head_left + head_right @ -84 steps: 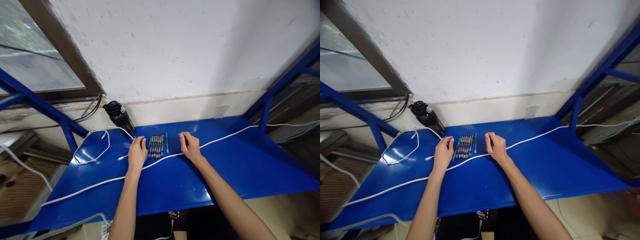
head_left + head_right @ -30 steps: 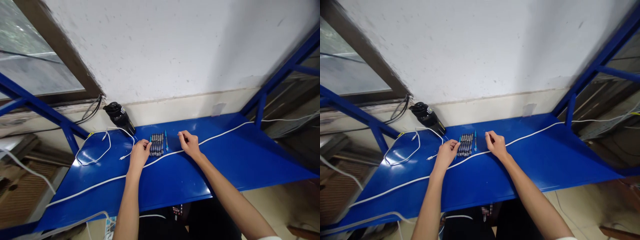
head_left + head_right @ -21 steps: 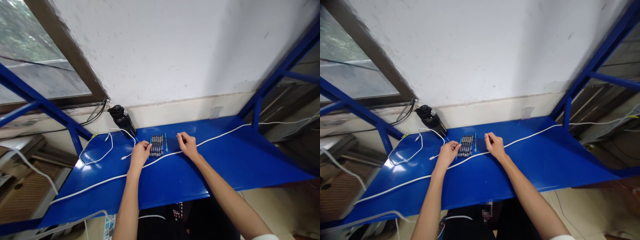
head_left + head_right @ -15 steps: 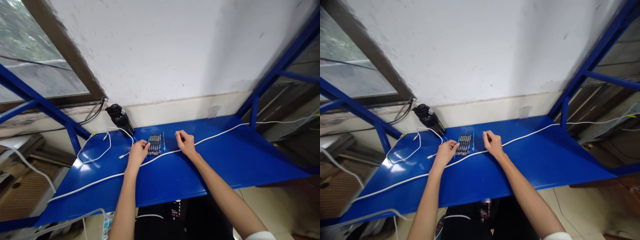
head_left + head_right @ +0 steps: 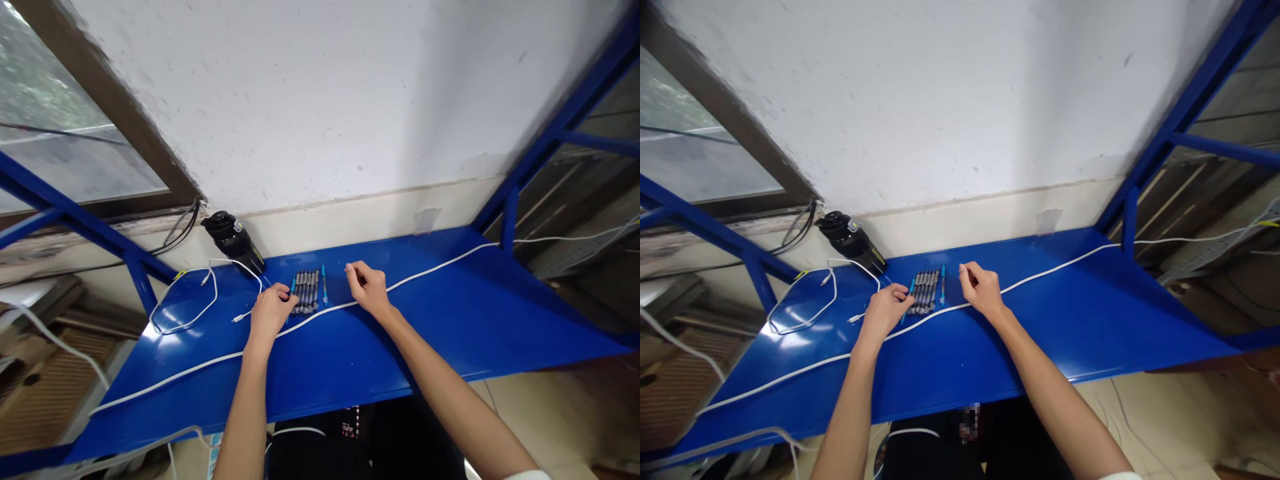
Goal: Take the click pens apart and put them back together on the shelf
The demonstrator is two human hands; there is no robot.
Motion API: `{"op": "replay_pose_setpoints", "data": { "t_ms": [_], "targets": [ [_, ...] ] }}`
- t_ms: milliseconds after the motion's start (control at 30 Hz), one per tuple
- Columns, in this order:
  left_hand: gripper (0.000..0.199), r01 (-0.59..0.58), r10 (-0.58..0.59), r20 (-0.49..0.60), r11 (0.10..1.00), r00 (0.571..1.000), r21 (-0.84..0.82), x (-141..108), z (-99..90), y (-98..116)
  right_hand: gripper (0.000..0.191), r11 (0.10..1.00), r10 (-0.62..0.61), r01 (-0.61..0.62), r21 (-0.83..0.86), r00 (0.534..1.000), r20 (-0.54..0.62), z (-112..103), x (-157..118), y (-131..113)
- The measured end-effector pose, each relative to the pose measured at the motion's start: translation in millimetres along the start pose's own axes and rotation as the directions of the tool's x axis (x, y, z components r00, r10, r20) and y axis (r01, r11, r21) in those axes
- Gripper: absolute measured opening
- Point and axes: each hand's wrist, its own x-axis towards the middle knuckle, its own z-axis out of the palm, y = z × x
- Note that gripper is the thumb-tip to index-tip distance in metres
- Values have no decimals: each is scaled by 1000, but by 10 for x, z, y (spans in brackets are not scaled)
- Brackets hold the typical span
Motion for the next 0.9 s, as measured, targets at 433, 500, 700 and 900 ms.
{"op": "replay_pose_setpoints", "data": {
  "t_ms": [433, 500, 700, 900],
  "targets": [
    [15, 61, -61, 23, 998, 998, 17, -20, -71, 18, 32, 1000, -31, 31, -4, 999, 33, 18, -30, -4],
    [13, 76, -76, 14, 997, 997, -4, -11, -84, 19, 32, 1000, -31, 31, -3, 999, 31, 20, -26, -2],
    [17, -51, -31, -234, 941, 972, -335, -29, -181, 140, 30, 999, -33, 33, 3, 999, 24, 15, -14, -5],
    [24, -301, 86, -290, 358, 953, -884, -220, -176, 482, 31, 999, -30, 29, 19, 999, 41, 5, -26, -7]
  ]
}}
